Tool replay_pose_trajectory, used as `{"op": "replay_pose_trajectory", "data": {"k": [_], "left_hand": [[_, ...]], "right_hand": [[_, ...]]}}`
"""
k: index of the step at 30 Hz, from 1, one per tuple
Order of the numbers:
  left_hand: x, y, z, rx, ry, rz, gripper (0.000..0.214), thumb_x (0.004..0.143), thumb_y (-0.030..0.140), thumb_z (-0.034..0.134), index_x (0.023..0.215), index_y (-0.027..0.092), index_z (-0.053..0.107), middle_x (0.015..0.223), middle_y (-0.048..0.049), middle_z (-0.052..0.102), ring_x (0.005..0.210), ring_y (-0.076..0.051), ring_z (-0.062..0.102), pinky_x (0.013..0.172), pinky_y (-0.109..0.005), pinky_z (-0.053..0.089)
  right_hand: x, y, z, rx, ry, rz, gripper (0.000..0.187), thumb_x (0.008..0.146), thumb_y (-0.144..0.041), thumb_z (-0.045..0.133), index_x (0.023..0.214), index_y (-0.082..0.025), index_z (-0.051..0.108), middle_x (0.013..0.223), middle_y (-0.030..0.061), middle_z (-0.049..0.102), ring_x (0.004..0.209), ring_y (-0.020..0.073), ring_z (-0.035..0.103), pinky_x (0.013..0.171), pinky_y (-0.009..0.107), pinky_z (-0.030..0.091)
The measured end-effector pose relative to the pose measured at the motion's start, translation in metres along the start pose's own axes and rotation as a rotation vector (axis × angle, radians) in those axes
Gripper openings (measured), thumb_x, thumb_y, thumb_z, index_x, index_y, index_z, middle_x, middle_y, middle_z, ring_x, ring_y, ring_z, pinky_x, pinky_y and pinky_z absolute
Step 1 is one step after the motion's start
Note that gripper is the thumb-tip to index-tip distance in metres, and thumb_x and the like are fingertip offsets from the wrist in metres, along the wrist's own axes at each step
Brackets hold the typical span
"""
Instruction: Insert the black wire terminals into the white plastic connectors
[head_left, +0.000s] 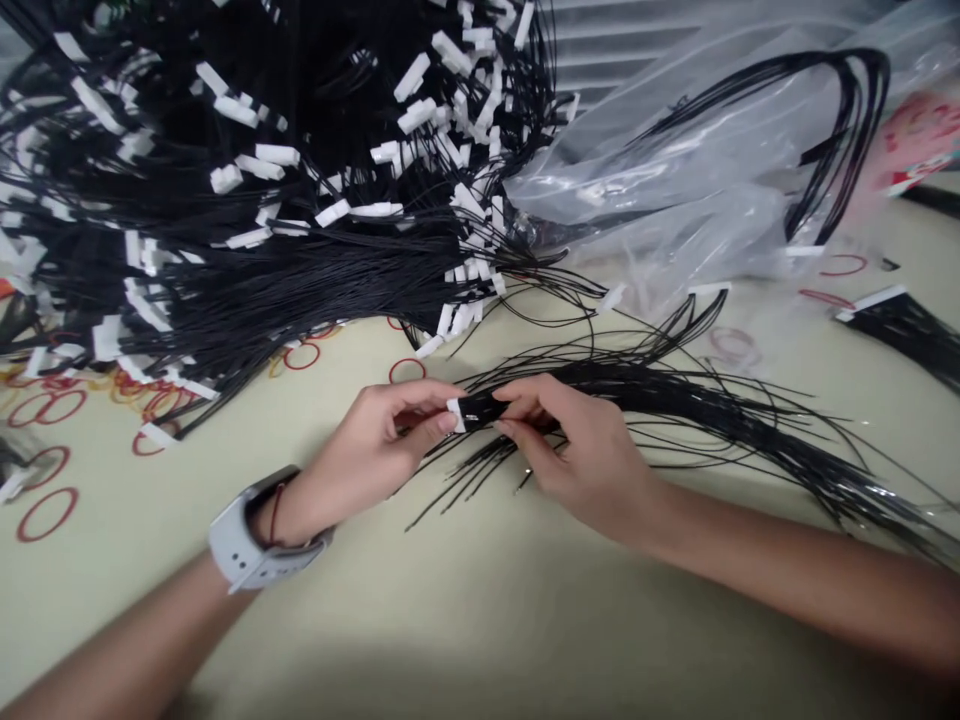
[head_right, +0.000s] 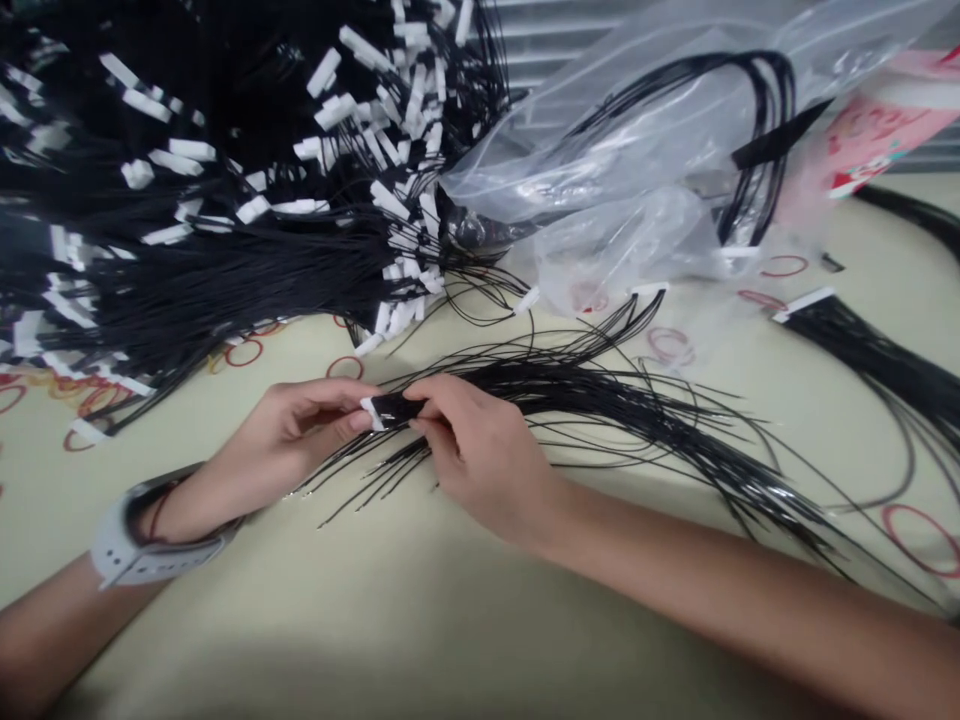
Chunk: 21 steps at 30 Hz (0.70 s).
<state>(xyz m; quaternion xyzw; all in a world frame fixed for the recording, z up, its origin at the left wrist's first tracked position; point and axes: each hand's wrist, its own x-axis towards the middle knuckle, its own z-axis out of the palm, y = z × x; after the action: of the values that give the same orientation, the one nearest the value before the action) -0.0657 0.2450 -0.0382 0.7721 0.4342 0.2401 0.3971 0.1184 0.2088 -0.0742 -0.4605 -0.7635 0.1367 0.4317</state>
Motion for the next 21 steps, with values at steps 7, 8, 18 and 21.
{"op": "replay_pose_trajectory", "data": {"k": [7,8,18,21], "left_hand": [[-0.0002,-0.0017,0.0004,0.0,-0.018,-0.015,0.025,0.08,0.032,0.051,0.096,0.015,0.059,0.088,-0.0035,0.06,0.073,-0.01,0.051,0.062,-0.021,0.042],[-0.0002,-0.0015,0.0006,-0.003,-0.022,-0.016,0.025,0.08,0.032,0.05,0.097,0.015,0.059,0.088,-0.0037,0.06,0.074,-0.01,0.052,0.062,-0.021,0.042],[-0.0006,0.0003,0.0009,-0.046,-0.026,-0.045,0.024,0.078,0.032,0.053,0.095,0.015,0.059,0.085,-0.0019,0.06,0.073,-0.008,0.051,0.063,-0.017,0.042],[-0.0007,0.0001,0.0002,-0.068,-0.027,-0.051,0.025,0.077,0.031,0.054,0.095,0.014,0.059,0.081,-0.0025,0.059,0.07,-0.008,0.05,0.06,-0.017,0.041]], "right_hand": [[0.0004,-0.0024,-0.0019,0.073,-0.054,0.1,0.021,0.077,-0.013,0.048,0.097,-0.019,0.044,0.073,-0.0064,0.057,0.063,-0.0014,0.049,0.056,0.009,0.035],[0.0007,-0.0022,-0.0013,0.081,-0.06,0.109,0.022,0.078,-0.013,0.048,0.098,-0.02,0.044,0.073,-0.0066,0.057,0.063,-0.0015,0.05,0.056,0.009,0.035],[0.0011,-0.0027,-0.0021,0.173,-0.079,0.121,0.025,0.077,-0.015,0.049,0.1,-0.019,0.043,0.076,-0.0039,0.057,0.067,0.0005,0.052,0.06,0.009,0.039],[0.0017,-0.0023,-0.0019,0.212,-0.07,0.119,0.024,0.077,-0.015,0.05,0.1,-0.019,0.043,0.076,-0.0031,0.057,0.068,0.0007,0.053,0.061,0.009,0.04]]}}
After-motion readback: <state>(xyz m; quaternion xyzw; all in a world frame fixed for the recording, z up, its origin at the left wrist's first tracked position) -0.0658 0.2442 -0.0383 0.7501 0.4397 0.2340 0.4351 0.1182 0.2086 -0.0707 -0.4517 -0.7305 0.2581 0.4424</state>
